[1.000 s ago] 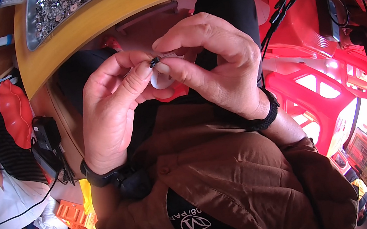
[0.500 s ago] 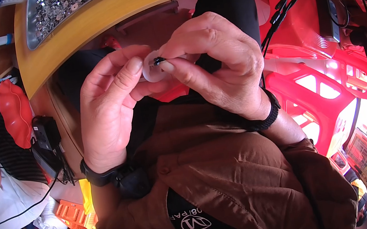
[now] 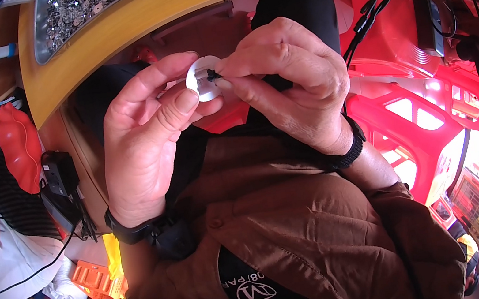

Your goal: Assemble small black plastic components into a white circular base.

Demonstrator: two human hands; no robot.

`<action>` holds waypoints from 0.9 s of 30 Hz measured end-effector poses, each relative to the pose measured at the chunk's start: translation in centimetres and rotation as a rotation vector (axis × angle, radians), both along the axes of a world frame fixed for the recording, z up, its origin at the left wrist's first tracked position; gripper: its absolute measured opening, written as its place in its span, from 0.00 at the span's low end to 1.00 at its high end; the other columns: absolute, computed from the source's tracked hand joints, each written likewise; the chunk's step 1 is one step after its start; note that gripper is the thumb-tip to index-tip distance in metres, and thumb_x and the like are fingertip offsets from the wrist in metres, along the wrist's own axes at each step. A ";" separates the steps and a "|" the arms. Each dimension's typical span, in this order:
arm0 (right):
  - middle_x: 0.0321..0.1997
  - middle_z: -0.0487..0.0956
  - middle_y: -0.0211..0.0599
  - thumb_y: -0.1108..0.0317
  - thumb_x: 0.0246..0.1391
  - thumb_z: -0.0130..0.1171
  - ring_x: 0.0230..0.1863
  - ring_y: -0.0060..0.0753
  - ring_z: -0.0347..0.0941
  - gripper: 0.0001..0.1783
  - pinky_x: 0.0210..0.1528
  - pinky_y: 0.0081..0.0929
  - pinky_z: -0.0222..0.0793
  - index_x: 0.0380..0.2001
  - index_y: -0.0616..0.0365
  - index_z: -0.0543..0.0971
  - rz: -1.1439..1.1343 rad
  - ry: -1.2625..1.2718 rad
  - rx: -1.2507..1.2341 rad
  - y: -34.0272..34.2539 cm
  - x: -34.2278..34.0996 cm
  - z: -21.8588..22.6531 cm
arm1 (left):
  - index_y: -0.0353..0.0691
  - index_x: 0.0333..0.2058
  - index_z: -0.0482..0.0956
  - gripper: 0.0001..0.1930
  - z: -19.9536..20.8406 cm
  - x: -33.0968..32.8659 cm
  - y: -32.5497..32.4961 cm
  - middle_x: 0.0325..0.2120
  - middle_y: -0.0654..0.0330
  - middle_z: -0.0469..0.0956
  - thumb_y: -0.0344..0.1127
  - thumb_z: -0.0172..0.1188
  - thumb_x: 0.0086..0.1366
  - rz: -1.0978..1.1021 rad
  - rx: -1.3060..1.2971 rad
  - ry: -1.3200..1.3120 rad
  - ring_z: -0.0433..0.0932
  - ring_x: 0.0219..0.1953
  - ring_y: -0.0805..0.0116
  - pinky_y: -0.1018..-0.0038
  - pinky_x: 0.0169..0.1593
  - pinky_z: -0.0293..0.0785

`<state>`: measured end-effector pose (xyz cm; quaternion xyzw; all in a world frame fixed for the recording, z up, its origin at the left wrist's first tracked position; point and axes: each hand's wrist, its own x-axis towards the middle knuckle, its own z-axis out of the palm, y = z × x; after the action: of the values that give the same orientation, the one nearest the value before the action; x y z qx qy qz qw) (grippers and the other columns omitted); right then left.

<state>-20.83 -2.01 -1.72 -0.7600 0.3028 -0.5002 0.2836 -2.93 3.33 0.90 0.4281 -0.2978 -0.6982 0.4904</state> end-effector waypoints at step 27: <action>0.24 0.73 0.27 0.76 0.27 0.66 0.24 0.29 0.70 0.14 0.24 0.23 0.67 0.24 0.53 0.78 -0.128 -0.041 -0.297 -0.6 0.7 -0.7 | 0.33 0.44 0.70 0.12 0.8 -0.6 -0.1 0.32 0.59 0.76 0.34 0.51 0.64 -0.029 0.010 -0.188 0.77 0.34 0.72 0.78 0.30 0.77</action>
<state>-20.09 -2.58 -2.42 -0.7624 0.2672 -0.5721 0.1419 -3.58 3.18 1.74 0.4900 -0.3450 -0.6634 0.4480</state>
